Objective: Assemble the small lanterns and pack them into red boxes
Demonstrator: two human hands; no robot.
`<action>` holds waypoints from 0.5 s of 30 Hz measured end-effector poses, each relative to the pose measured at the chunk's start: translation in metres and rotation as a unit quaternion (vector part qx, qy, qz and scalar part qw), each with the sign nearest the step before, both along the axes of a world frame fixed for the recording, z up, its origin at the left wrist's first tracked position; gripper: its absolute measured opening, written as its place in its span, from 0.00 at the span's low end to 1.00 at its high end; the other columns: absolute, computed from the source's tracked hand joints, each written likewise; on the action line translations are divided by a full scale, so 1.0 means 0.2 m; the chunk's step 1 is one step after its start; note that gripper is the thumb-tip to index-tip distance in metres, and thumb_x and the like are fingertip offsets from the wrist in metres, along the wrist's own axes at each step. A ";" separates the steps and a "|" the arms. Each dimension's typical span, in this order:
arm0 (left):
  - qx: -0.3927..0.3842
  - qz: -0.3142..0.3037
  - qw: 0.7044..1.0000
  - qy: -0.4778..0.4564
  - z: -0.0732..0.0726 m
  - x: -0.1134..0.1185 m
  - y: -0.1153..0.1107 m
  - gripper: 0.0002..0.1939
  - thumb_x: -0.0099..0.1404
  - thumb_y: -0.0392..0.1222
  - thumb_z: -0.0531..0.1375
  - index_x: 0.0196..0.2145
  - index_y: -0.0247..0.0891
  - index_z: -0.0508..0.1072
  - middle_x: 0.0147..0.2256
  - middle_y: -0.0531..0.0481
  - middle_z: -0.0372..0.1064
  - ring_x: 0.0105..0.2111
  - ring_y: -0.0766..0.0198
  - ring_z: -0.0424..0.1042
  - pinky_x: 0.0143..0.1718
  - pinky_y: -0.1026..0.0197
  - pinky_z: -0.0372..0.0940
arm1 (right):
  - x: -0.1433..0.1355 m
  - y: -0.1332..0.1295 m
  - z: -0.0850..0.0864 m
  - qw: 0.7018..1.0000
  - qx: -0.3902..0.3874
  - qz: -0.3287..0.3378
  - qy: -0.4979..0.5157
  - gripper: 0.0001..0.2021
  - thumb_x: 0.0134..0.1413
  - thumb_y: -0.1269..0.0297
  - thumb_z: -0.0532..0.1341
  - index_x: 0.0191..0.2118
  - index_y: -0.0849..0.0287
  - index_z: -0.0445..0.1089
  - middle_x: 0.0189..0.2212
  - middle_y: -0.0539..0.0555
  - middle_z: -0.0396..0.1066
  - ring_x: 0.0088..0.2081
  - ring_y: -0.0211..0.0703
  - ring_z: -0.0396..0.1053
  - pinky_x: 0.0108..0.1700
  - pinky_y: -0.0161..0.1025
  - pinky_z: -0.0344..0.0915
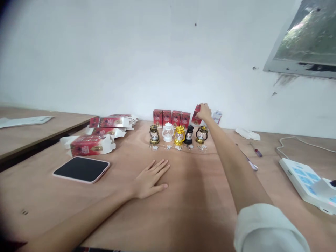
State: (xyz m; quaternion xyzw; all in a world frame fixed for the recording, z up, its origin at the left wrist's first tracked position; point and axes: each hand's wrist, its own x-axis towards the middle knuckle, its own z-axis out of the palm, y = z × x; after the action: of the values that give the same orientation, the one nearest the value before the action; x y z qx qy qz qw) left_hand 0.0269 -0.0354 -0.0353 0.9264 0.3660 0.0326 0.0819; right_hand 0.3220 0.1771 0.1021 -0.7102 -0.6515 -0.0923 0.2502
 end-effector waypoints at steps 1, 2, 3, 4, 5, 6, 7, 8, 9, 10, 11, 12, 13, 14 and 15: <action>-0.003 0.001 1.000 0.005 0.00 0.00 0.00 0.39 0.66 0.64 0.40 0.65 0.34 0.42 0.66 0.41 0.34 0.66 0.52 0.34 0.64 0.41 0.36 | -0.01 0.04 -0.03 1.000 -0.021 0.003 -0.006 0.33 0.40 0.67 0.68 0.54 0.66 0.59 0.51 0.65 0.59 0.51 0.58 0.63 0.51 0.49 0.61; -0.003 0.001 1.000 0.008 0.01 0.00 -0.01 0.39 0.66 0.64 0.40 0.65 0.35 0.42 0.66 0.42 0.34 0.66 0.53 0.34 0.64 0.41 0.35 | -0.03 0.07 -0.07 0.999 -0.036 0.008 -0.010 0.32 0.39 0.67 0.68 0.53 0.66 0.60 0.51 0.65 0.59 0.50 0.57 0.64 0.50 0.47 0.62; -0.003 0.001 1.000 0.012 0.01 0.00 -0.01 0.39 0.66 0.64 0.39 0.65 0.35 0.41 0.66 0.42 0.33 0.66 0.53 0.34 0.64 0.42 0.35 | -0.04 0.09 -0.10 0.999 -0.050 0.015 -0.011 0.31 0.39 0.68 0.68 0.53 0.66 0.61 0.50 0.64 0.60 0.50 0.55 0.64 0.50 0.45 0.63; -0.003 0.001 1.000 0.015 0.01 0.00 -0.01 0.39 0.66 0.64 0.39 0.65 0.35 0.41 0.66 0.42 0.33 0.66 0.53 0.33 0.64 0.42 0.35 | -0.05 0.11 -0.13 0.998 -0.061 0.023 -0.011 0.30 0.39 0.68 0.68 0.52 0.65 0.62 0.49 0.63 0.61 0.49 0.54 0.65 0.49 0.44 0.63; -0.003 0.002 1.000 0.019 0.01 0.00 -0.01 0.39 0.66 0.64 0.39 0.65 0.34 0.41 0.66 0.43 0.32 0.66 0.53 0.33 0.64 0.42 0.34 | -0.06 0.12 -0.15 0.997 -0.073 0.030 -0.011 0.30 0.38 0.68 0.67 0.51 0.65 0.62 0.49 0.63 0.62 0.49 0.53 0.65 0.49 0.43 0.64; -0.003 0.002 1.000 0.022 0.01 0.00 -0.01 0.39 0.66 0.64 0.39 0.65 0.34 0.41 0.66 0.43 0.32 0.66 0.53 0.33 0.64 0.42 0.34 | -0.07 0.13 -0.16 0.996 -0.084 0.036 -0.011 0.30 0.38 0.68 0.67 0.52 0.66 0.62 0.49 0.64 0.62 0.48 0.53 0.66 0.49 0.43 0.64; -0.004 0.003 1.000 0.024 0.01 0.00 -0.01 0.39 0.66 0.64 0.39 0.65 0.34 0.41 0.66 0.43 0.32 0.66 0.53 0.32 0.64 0.42 0.34 | -0.08 0.14 -0.16 0.995 -0.092 0.039 -0.009 0.32 0.39 0.68 0.67 0.53 0.66 0.61 0.50 0.65 0.62 0.49 0.55 0.65 0.49 0.44 0.64; -0.006 0.002 1.000 0.025 0.01 0.00 -0.01 0.39 0.66 0.64 0.39 0.65 0.34 0.41 0.66 0.42 0.32 0.66 0.53 0.32 0.64 0.42 0.34 | -0.09 0.13 -0.15 0.995 -0.097 0.037 -0.007 0.34 0.39 0.68 0.67 0.55 0.67 0.59 0.52 0.68 0.60 0.50 0.57 0.65 0.50 0.47 0.63; -0.007 0.002 1.000 0.024 0.01 0.00 -0.01 0.39 0.67 0.63 0.39 0.65 0.33 0.41 0.66 0.42 0.32 0.66 0.53 0.32 0.64 0.41 0.33 | -0.11 0.12 -0.13 0.995 -0.098 0.031 -0.007 0.36 0.41 0.67 0.66 0.57 0.68 0.55 0.54 0.70 0.57 0.53 0.61 0.63 0.51 0.51 0.62; -0.007 0.000 1.000 0.022 0.02 0.01 -0.01 0.39 0.67 0.63 0.39 0.65 0.33 0.41 0.66 0.42 0.32 0.66 0.53 0.32 0.64 0.41 0.33 | -0.15 0.09 -0.10 0.996 -0.087 0.028 -0.005 0.37 0.43 0.67 0.65 0.59 0.69 0.52 0.57 0.73 0.53 0.55 0.65 0.59 0.53 0.55 0.60; -0.007 -0.002 1.000 0.019 0.01 0.02 -0.01 0.38 0.67 0.62 0.40 0.65 0.33 0.41 0.66 0.42 0.32 0.66 0.53 0.32 0.64 0.40 0.33 | -0.20 0.05 -0.06 0.997 -0.068 0.029 -0.005 0.36 0.47 0.67 0.62 0.61 0.68 0.48 0.60 0.74 0.47 0.59 0.67 0.54 0.55 0.60 0.56; -0.006 -0.008 1.000 0.015 0.01 0.03 -0.01 0.38 0.67 0.61 0.40 0.65 0.33 0.41 0.66 0.42 0.33 0.66 0.53 0.33 0.64 0.39 0.33 | -0.26 -0.02 -0.04 0.998 -0.038 0.044 -0.009 0.34 0.51 0.67 0.59 0.62 0.66 0.47 0.62 0.71 0.44 0.62 0.65 0.48 0.58 0.60 0.51; -0.005 -0.018 1.000 0.009 0.01 0.05 -0.01 0.37 0.68 0.60 0.40 0.65 0.33 0.41 0.66 0.42 0.34 0.66 0.53 0.33 0.63 0.39 0.32 | -0.35 -0.10 -0.02 0.994 0.041 0.099 -0.003 0.29 0.53 0.69 0.55 0.61 0.67 0.49 0.62 0.70 0.46 0.63 0.61 0.45 0.61 0.58 0.49; -0.003 -0.033 0.999 0.000 0.00 0.08 -0.01 0.36 0.68 0.60 0.40 0.65 0.33 0.42 0.66 0.42 0.34 0.66 0.53 0.34 0.63 0.38 0.33 | -0.46 -0.19 -0.01 0.979 0.091 0.181 0.000 0.27 0.55 0.69 0.53 0.61 0.65 0.50 0.61 0.67 0.48 0.63 0.57 0.46 0.61 0.57 0.49; 0.001 -0.054 0.999 -0.009 -0.01 0.11 -0.02 0.36 0.68 0.59 0.40 0.65 0.33 0.42 0.66 0.41 0.36 0.66 0.52 0.35 0.63 0.38 0.33 | -0.57 -0.31 -0.02 0.955 0.140 0.260 0.003 0.24 0.57 0.68 0.51 0.60 0.63 0.52 0.60 0.64 0.52 0.62 0.54 0.48 0.61 0.56 0.50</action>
State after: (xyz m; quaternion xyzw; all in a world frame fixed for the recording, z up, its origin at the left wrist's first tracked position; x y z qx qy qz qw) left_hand 0.0497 -0.0391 -0.0383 0.9444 0.3151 0.0370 0.0864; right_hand 0.2083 0.1157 0.0979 -0.4745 -0.7933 -0.1123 0.3645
